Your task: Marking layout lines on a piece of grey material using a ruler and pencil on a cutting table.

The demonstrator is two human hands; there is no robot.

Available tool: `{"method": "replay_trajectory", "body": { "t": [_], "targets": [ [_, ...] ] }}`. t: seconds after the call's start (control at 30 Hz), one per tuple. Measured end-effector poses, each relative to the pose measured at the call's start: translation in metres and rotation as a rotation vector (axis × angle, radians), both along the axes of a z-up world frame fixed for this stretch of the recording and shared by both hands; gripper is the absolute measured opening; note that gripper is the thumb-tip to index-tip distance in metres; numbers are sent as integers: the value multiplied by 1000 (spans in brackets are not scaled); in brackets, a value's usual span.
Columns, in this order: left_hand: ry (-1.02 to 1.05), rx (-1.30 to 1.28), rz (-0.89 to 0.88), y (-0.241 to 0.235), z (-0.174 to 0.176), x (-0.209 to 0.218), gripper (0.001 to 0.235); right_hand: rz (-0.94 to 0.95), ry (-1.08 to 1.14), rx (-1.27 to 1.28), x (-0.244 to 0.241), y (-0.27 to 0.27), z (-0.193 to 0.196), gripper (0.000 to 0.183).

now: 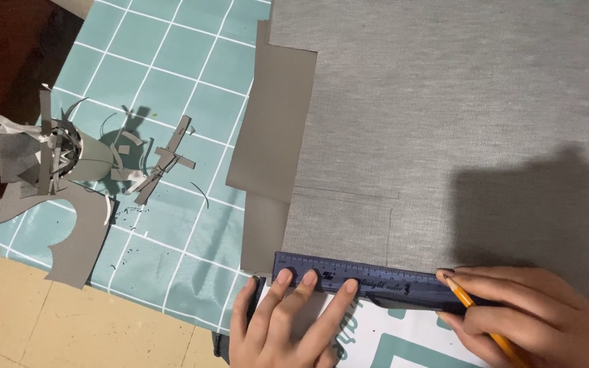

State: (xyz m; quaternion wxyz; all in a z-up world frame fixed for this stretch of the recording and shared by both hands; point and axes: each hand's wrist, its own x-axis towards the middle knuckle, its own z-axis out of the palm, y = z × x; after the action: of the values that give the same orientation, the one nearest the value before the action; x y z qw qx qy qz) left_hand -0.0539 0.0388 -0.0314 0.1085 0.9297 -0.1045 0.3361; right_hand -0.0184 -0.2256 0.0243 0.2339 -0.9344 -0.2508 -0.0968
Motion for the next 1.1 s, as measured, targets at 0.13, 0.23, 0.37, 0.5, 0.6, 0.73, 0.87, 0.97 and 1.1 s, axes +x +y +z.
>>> {"method": "replay_trajectory", "body": {
  "t": [0.13, 0.23, 0.37, 0.5, 0.6, 0.73, 0.87, 0.97, 1.1],
  "targets": [
    [-21, 23, -15, 3, 0, -1, 61, 32, 97, -124, -1, -7, -5, 22],
    [90, 49, -29, 3, 6, -2, 62, -105, 37, -57, -5, 5, 2, 26],
    [84, 160, -56, 5, 10, -1, 60, -132, 144, -32, -3, 3, 5, 22],
    [92, 232, -34, 2, 11, 1, 59, -84, 136, -21, -2, 0, 1, 19],
    [18, 235, -24, -1, 12, 5, 61, -79, 84, 5, -1, 2, -1, 20],
    [143, 248, -35, -6, 19, 1, 57, -33, 119, 15, 2, -1, 1, 16],
    [85, 365, -147, -3, 23, 9, 42, -58, 120, 43, 1, 3, 5, 15],
    [2, 476, -130, -6, 19, 10, 58, -70, 130, 73, 0, 4, 5, 14],
    [-77, 501, -92, -9, 20, 16, 69, -62, 215, 19, 1, 1, 8, 12]
  ]
}}
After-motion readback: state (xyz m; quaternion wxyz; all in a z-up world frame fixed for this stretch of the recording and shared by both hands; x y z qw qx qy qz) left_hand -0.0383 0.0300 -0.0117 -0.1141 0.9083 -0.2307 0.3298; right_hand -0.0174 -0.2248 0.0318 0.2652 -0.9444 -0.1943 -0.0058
